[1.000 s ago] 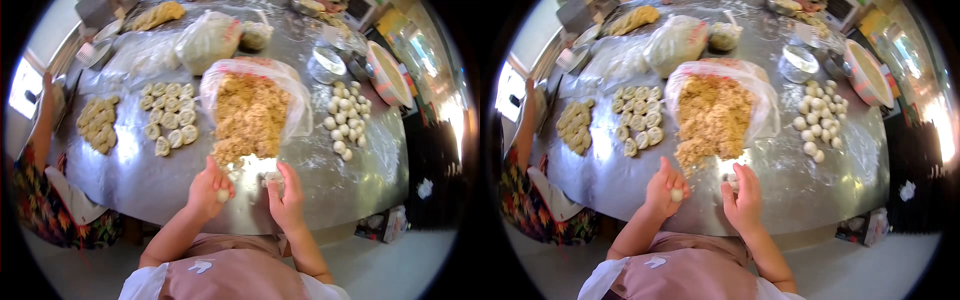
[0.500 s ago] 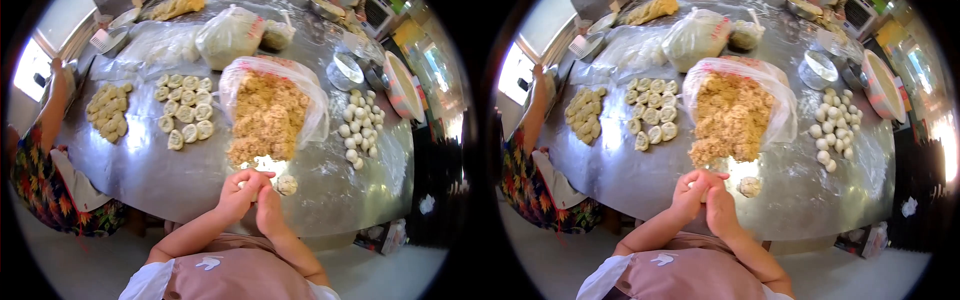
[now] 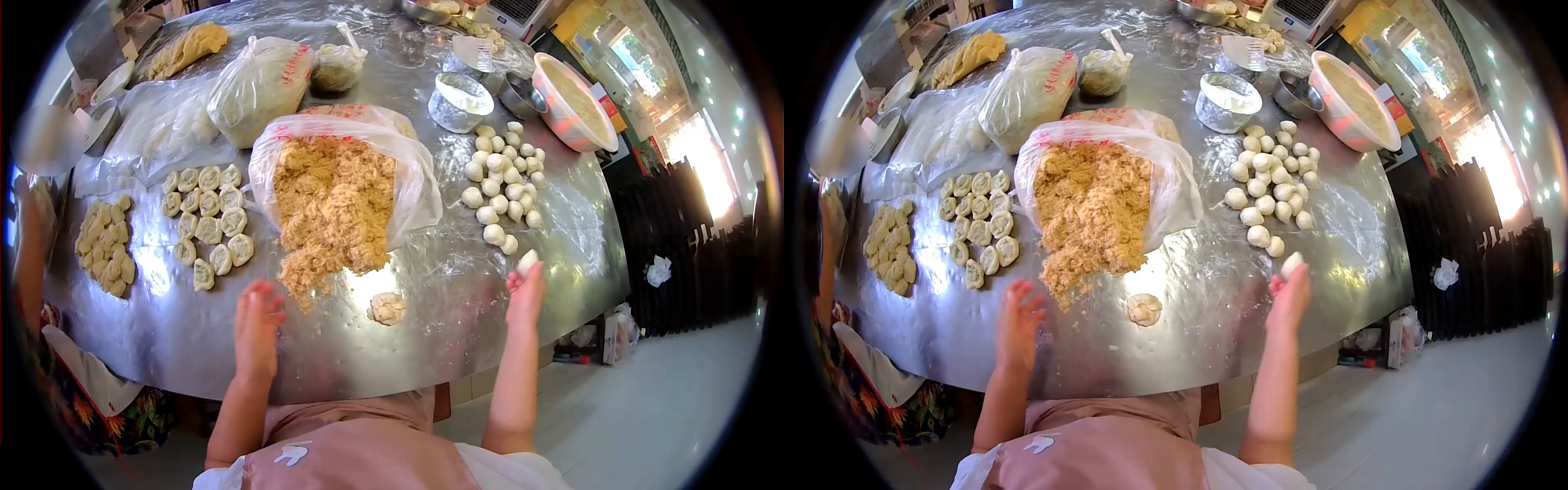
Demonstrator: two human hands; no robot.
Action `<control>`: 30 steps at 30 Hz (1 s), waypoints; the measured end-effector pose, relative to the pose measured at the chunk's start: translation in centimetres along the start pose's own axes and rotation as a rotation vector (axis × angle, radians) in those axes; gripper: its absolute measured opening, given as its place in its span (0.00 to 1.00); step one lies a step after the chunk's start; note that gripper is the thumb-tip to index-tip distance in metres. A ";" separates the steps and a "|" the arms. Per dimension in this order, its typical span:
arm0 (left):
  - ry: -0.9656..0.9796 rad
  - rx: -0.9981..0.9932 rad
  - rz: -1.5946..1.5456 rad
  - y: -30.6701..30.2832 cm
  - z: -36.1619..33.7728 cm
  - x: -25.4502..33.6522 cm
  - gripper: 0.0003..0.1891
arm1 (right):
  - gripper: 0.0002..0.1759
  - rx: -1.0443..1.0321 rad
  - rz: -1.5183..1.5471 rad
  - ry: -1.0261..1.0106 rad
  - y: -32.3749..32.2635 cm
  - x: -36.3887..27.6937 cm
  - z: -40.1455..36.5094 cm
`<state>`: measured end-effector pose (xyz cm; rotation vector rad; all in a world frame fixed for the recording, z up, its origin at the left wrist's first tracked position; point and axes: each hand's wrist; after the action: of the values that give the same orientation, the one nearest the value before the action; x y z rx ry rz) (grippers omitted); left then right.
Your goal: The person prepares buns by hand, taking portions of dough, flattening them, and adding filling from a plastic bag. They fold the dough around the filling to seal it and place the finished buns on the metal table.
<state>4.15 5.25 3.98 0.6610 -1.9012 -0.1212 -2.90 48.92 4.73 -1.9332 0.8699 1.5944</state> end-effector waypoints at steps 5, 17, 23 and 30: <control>0.447 0.500 0.492 -2.0 1.9 1.7 0.26 | 0.33 0.032 0.071 -0.060 -0.3 -1.1 2.0; 0.486 0.909 1.175 -5.8 7.2 2.0 0.23 | 0.17 -0.961 -0.630 -0.701 11.5 2.9 -18.3; 0.438 0.758 0.979 -5.9 5.9 2.2 0.22 | 0.25 -1.036 -0.758 -0.991 17.8 5.5 -22.8; 0.377 0.511 0.328 -6.4 3.8 1.8 0.16 | 0.15 -1.119 -0.834 -0.725 17.6 6.0 -21.0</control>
<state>2.75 -1.80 1.42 0.6402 -1.6462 0.6726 -0.94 20.95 3.61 -1.5929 -1.1956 2.0598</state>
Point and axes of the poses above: each hand's wrist, its own z-axis towards the middle knuckle, its own y-axis out of the palm, x = y × z, and after that the axes turned 1 degree about -x, right-handed
